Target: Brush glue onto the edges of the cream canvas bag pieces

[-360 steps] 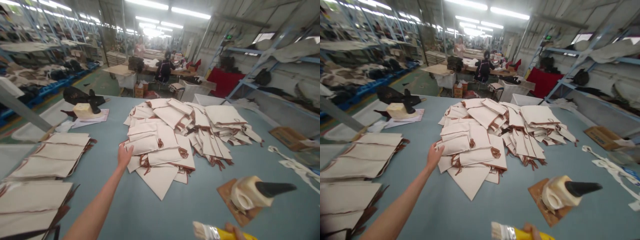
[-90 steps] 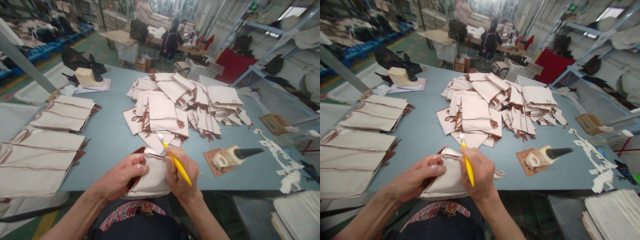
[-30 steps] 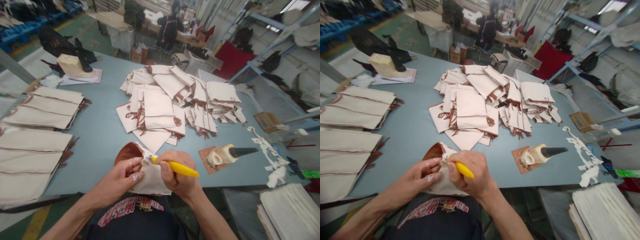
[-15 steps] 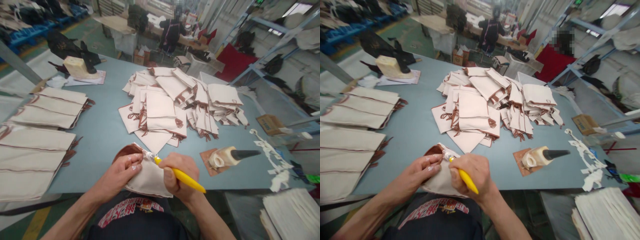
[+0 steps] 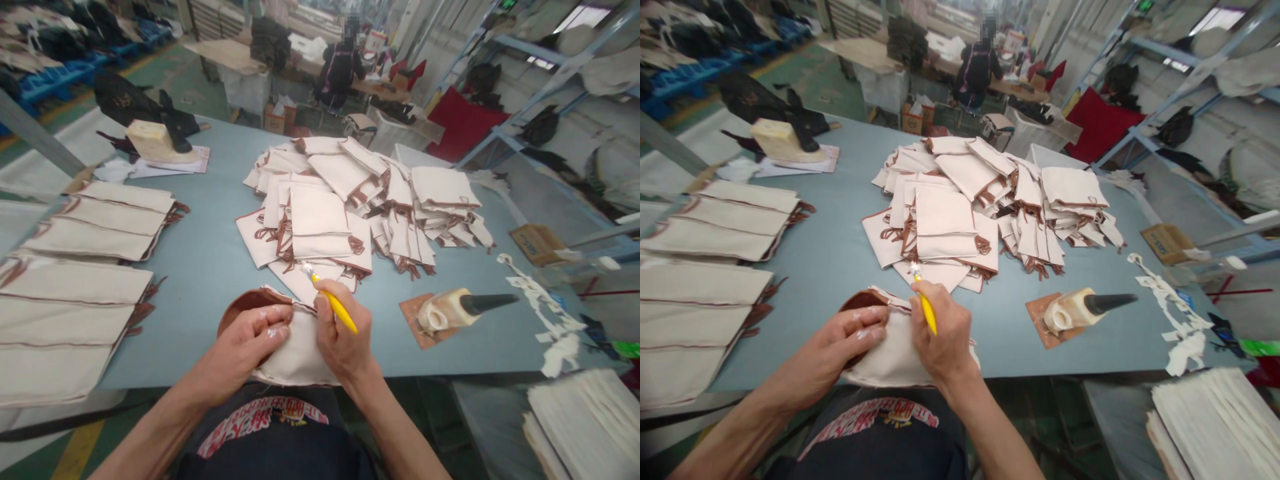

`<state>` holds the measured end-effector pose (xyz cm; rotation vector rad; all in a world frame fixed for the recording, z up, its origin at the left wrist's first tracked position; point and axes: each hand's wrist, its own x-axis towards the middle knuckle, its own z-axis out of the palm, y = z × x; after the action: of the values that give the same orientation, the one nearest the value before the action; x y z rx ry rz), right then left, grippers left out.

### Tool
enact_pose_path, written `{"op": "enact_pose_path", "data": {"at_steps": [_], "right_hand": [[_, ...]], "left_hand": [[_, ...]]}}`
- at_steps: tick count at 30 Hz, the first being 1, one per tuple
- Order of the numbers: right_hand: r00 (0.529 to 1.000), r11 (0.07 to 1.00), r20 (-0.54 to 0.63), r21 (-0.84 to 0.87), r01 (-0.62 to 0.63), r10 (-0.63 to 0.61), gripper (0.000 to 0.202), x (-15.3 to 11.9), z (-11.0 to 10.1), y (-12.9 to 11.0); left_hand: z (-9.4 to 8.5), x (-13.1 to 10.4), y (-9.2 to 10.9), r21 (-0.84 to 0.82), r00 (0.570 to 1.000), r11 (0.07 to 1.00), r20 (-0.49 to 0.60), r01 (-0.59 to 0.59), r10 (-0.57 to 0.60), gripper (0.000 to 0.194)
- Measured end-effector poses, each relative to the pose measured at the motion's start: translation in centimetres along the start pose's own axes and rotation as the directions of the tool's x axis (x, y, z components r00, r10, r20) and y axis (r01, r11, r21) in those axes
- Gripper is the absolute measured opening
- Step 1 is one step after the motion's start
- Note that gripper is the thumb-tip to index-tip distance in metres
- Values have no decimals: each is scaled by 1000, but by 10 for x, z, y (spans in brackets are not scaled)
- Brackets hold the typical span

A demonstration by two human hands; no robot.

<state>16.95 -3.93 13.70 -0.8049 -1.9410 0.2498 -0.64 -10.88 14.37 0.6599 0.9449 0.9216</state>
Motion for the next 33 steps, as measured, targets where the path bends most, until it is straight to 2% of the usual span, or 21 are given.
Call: {"op": "enact_pose_path", "data": {"at_steps": [3,6,9,13,17,21,23,26,30,33], "right_hand": [[996,996,-37,-38,-86,85,23,2,8,7],[986,984,-92,-95,-151,142,28,8,1,18],[974,967,-124,-152,-206,188,31,12,-5,29],[972,962,-122,-159,-221,203,31,8,-5,35],[974,980,-152,-78,-184,170,22,-1,-25,17],[997,992,74,122,-6,-3,21,-6,-49,-19],[985,972,132,221,83,-114,26,-8,-49,-35],[970,948,120,265,173,-210,28,-11,-38,-48],[971,953,118,248,175,-209,28,-14,-35,-46],[990,974,92,208,87,-108,28,-13,-40,-41]], "left_hand": [[0,1,8,128,997,988,22,-81,79,46],[-4,-1,9,311,987,937,89,-157,136,40],[-8,-4,-2,432,979,884,172,-176,110,32],[-10,-10,-15,607,961,748,224,-268,163,33],[-11,-16,-15,672,960,686,206,-278,187,34],[-13,-19,-19,753,959,598,167,-275,230,30],[-12,-19,-23,789,955,549,160,-276,250,27],[-12,-20,-28,807,945,513,163,-294,285,26],[-12,-21,-32,804,937,511,154,-303,313,26],[-11,-23,-36,817,932,499,119,-288,343,23]]}}
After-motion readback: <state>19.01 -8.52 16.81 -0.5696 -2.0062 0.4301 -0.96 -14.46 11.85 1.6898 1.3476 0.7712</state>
